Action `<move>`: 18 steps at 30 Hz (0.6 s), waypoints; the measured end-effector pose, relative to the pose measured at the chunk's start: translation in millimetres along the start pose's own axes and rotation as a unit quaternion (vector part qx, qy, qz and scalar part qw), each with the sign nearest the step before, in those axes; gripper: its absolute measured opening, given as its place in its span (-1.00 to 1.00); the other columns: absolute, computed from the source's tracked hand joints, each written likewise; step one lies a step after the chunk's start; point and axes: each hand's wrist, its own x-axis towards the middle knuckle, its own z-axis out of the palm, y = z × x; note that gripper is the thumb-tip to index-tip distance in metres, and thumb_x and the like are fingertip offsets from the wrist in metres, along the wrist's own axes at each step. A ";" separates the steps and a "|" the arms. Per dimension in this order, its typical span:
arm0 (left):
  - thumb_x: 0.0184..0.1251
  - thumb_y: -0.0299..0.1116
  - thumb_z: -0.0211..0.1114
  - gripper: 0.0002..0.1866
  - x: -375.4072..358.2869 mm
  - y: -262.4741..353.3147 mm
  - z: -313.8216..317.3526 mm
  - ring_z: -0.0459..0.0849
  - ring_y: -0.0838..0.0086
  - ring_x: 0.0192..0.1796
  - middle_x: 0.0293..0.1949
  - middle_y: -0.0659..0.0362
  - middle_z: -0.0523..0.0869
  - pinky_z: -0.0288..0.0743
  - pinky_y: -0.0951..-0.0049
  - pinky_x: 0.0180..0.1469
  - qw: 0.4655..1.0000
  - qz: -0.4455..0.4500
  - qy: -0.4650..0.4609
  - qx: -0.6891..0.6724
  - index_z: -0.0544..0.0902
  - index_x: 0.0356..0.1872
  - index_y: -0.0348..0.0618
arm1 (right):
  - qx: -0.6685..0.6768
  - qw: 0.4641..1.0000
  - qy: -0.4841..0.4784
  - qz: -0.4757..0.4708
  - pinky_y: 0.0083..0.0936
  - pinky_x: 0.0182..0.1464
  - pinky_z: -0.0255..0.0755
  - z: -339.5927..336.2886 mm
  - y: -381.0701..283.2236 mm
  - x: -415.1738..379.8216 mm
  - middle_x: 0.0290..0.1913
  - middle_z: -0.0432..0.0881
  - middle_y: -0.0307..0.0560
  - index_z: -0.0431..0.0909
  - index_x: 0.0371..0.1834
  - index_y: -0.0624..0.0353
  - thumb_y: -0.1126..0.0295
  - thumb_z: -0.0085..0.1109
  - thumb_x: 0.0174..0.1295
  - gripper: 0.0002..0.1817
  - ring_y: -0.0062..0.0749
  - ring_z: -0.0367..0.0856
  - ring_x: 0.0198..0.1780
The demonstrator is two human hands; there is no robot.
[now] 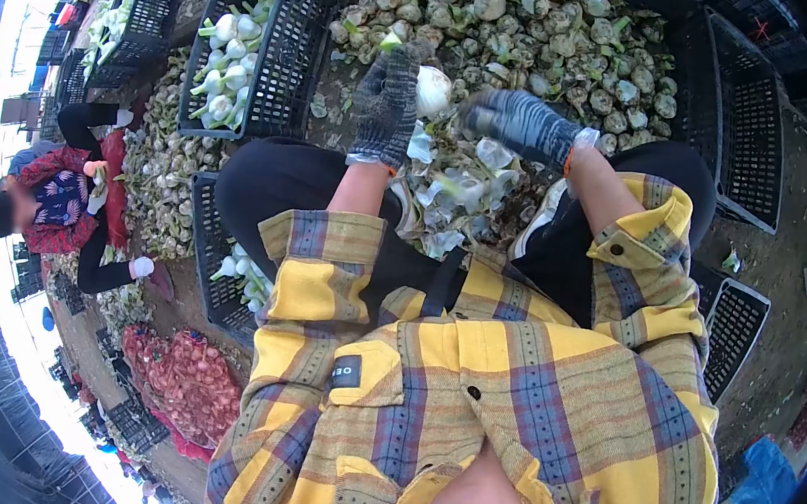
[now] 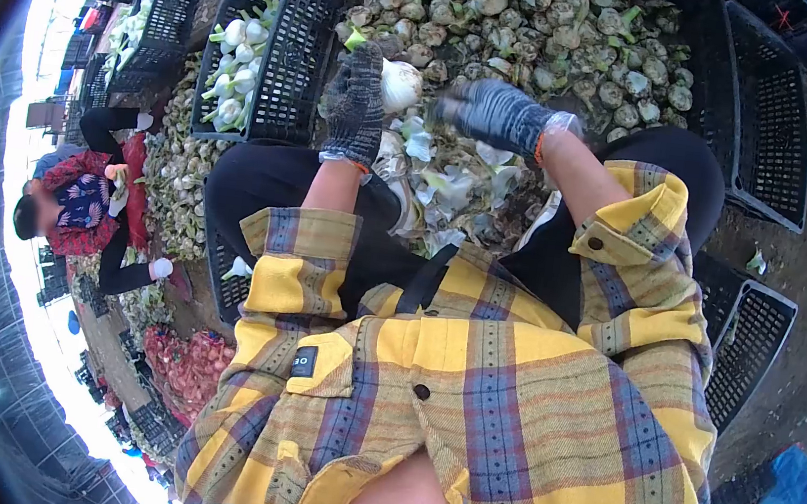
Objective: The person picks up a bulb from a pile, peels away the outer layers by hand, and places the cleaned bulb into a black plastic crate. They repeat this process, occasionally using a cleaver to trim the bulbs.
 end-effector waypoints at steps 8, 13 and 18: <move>0.31 -0.19 0.07 -0.66 -19.8 14.8 13.8 0.53 0.61 -0.27 -0.28 0.20 0.63 0.40 0.56 -0.19 0.984 0.082 -0.098 0.121 0.56 -0.16 -0.30 | 0.175 0.982 0.063 0.044 -0.59 -0.49 0.36 -3.4 -14.6 5.3 -0.52 0.56 -0.17 0.57 -0.33 0.25 0.14 0.09 0.13 -0.66 -0.62 0.48 -0.54; 0.31 -0.19 0.05 -0.66 -14.8 7.6 10.7 0.54 0.60 -0.27 -0.31 0.20 0.64 0.40 0.56 -0.18 0.988 0.076 -0.095 0.095 0.58 -0.16 -0.28 | 0.355 0.932 0.041 0.053 -0.58 -0.52 0.33 -7.9 -19.7 -5.1 -0.60 0.55 -0.20 0.58 -0.40 0.30 0.13 0.18 0.07 -0.63 -0.61 0.46 -0.58; 0.31 -0.20 0.06 -0.67 -14.4 4.6 11.1 0.54 0.60 -0.26 -0.29 0.19 0.65 0.40 0.55 -0.16 0.987 0.072 -0.113 0.085 0.58 -0.13 -0.26 | 0.357 0.927 0.087 0.073 -0.56 -0.54 0.31 -3.1 -13.2 -4.3 -0.63 0.51 -0.20 0.54 -0.47 0.31 0.18 0.25 0.03 -0.66 -0.61 0.41 -0.61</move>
